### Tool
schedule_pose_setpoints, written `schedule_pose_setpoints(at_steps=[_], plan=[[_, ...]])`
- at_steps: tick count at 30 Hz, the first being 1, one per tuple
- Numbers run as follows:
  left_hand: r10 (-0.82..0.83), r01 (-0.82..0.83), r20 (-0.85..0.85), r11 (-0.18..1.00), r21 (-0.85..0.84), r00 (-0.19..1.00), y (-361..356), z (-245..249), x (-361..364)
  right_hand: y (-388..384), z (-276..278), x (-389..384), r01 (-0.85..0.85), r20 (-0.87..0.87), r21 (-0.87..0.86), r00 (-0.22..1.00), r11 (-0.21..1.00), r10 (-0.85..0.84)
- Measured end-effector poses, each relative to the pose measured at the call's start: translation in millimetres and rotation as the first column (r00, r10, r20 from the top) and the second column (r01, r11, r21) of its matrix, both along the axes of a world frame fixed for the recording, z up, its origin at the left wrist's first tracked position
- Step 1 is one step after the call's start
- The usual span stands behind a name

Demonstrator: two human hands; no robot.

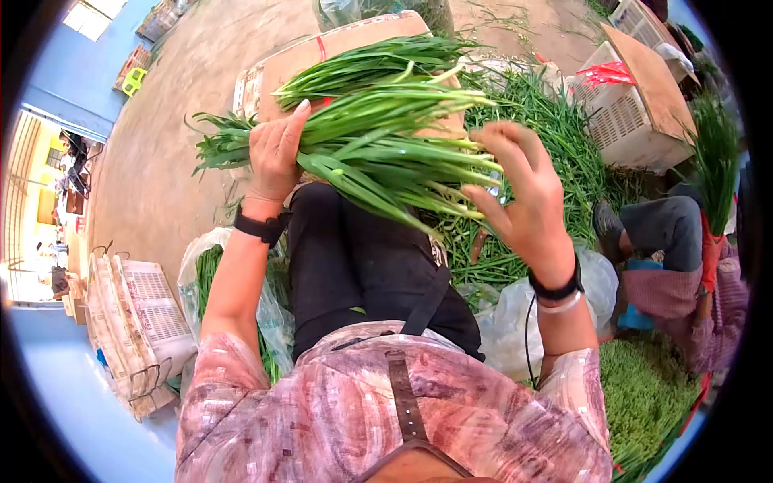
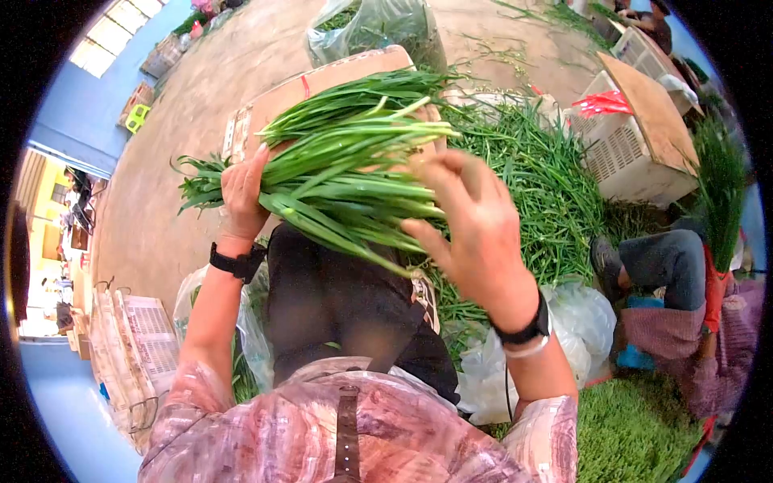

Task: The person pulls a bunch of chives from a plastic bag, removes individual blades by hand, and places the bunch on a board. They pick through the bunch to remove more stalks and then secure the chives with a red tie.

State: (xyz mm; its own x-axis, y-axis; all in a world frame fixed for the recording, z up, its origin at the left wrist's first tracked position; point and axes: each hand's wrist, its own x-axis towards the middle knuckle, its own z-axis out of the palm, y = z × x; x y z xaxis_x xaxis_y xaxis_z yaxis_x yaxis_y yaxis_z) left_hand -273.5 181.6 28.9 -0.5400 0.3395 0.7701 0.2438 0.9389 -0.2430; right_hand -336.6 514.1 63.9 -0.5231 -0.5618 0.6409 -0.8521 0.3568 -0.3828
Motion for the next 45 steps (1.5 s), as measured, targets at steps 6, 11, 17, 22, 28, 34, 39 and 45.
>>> schedule_pose_setpoints(at_steps=[6, 11, 17, 22, 28, 34, 39, 45], plan=[[0.041, -0.038, -0.035, 0.995, 0.087, 0.999, -6, -17, 2, -17, -42, 63, -0.237, 0.235, 0.294, 0.957, 0.926, 0.171], [0.049, -0.051, 0.016, 0.994, 0.096, 0.999, -2, -11, 0, -23, -52, 72, -0.145, 0.017, 0.202, 0.989, 0.969, 0.145], [0.049, -0.053, 0.049, 0.995, 0.083, 0.998, -6, -10, 5, 0, -28, 57, -0.37, 0.426, 0.29, 0.876, 0.883, 0.228], [-0.007, 0.005, 0.023, 0.994, 0.11, 1.0, -6, -2, 9, 20, -7, 31, -0.286, 0.419, 0.123, 0.883, 0.95, 0.211], [-0.033, 0.031, 0.029, 0.996, 0.082, 0.999, 2, 2, 12, -11, -31, -26, 0.094, -0.016, 0.057, 0.996, 0.994, -0.093], [-0.048, 0.048, -0.001, 0.994, 0.099, 0.999, 2, 2, 11, -24, -32, 19, -0.088, 0.259, 0.046, 0.963, 0.995, 0.073], [-0.036, 0.031, 0.038, 0.992, 0.123, 0.999, -2, -10, 5, -23, -49, 44, -0.034, 0.006, -0.032, 0.999, 0.999, 0.034], [-0.026, 0.02, 0.094, 0.998, 0.068, 0.995, 9, -5, 4, -16, -55, 35, 0.03, 0.133, -0.119, 0.991, 0.992, -0.014]])
